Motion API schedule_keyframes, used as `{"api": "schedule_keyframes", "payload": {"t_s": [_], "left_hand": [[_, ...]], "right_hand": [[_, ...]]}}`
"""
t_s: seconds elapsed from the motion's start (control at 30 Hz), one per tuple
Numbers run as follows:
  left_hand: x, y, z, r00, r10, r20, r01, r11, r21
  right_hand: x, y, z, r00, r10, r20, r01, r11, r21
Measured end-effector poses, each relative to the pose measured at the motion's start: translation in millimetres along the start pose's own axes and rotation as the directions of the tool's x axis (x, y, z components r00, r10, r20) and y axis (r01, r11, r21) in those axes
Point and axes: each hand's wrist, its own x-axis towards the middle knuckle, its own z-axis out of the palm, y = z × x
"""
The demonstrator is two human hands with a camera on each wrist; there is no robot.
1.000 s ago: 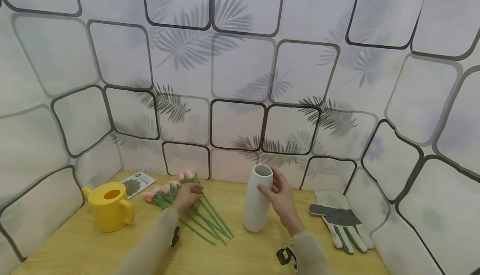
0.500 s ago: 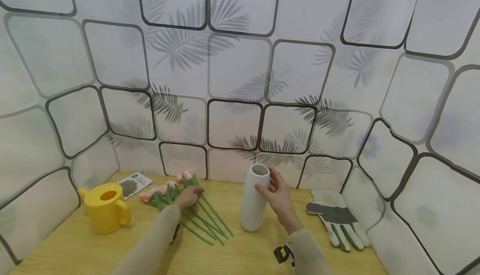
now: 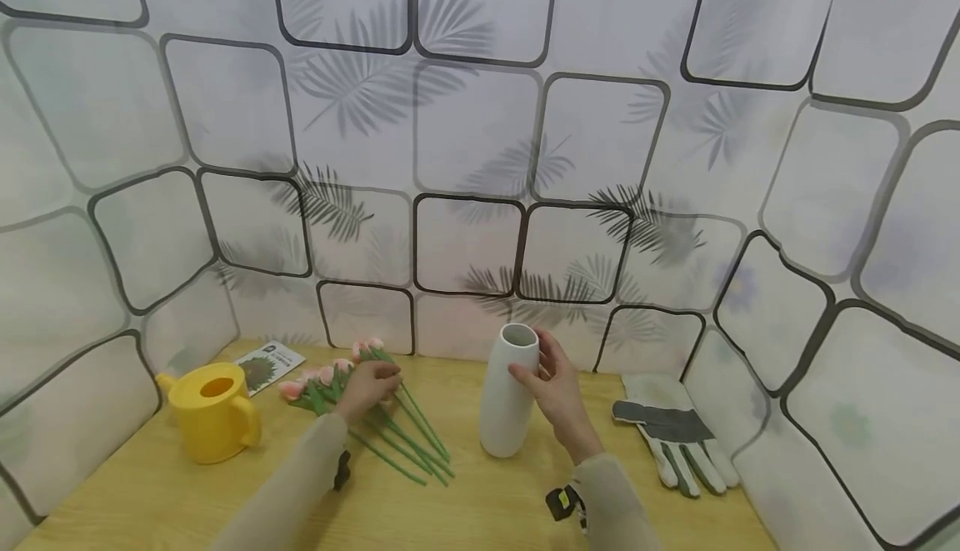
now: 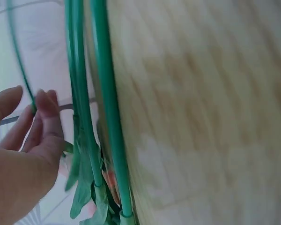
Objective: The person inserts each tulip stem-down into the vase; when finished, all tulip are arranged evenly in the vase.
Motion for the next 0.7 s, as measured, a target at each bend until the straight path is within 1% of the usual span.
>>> {"api": "schedule_keyframes", "payload": {"t_s": [0.07, 0.1, 0.23, 0.33, 0.43, 0.47, 0.53, 0.63, 0.7], "left_hand": [[-1.4, 3.3, -0.2, 0.999, -0.003, -0.042, -0.001, 0.996, -0.085], [-2.0, 5.2, -0.3, 0.998, -0.015, -0.061, 0.007, 0.992, -0.127], [-2.7, 11.3, 0.2, 0.992, -0.050, -0.118, 0.016, 0.962, -0.273], [-1.4, 14.4, 0.6, 0.985, -0.071, -0.157, 0.006, 0.924, -0.383], [1.5, 20.2, -1.1, 0.977, -0.090, -0.193, -0.011, 0.882, -0.470], [1.9, 23.0, -2.5, 0.976, -0.097, -0.197, -0.013, 0.870, -0.492], [1.1, 30.5, -5.4, 0.971, -0.113, -0.209, -0.011, 0.857, -0.515], [-0.7, 40.7, -9.3, 0.968, -0.123, -0.221, -0.013, 0.850, -0.526], [-2.2, 45.8, -11.0, 0.965, -0.116, -0.236, -0.029, 0.846, -0.533]], "right_hand": [[0.2, 0, 0, 1.000, 0.003, 0.003, -0.003, 1.000, 0.002], [0.1, 0, 0, 1.000, 0.007, 0.004, -0.007, 1.000, 0.000], [0.5, -1, -1, 1.000, 0.005, 0.001, -0.005, 1.000, -0.005], [0.4, -1, -1, 1.000, 0.002, -0.005, -0.002, 1.000, -0.007], [1.2, -1, -1, 1.000, -0.003, -0.005, 0.003, 1.000, -0.006], [1.3, 0, 0, 1.000, 0.000, -0.005, 0.000, 1.000, -0.007], [1.4, 0, 0, 1.000, 0.003, -0.006, -0.003, 1.000, -0.010], [1.1, 1, -1, 1.000, -0.001, -0.008, 0.001, 1.000, -0.017], [1.0, 1, 0, 1.000, -0.003, -0.010, 0.003, 1.000, -0.019]]}}
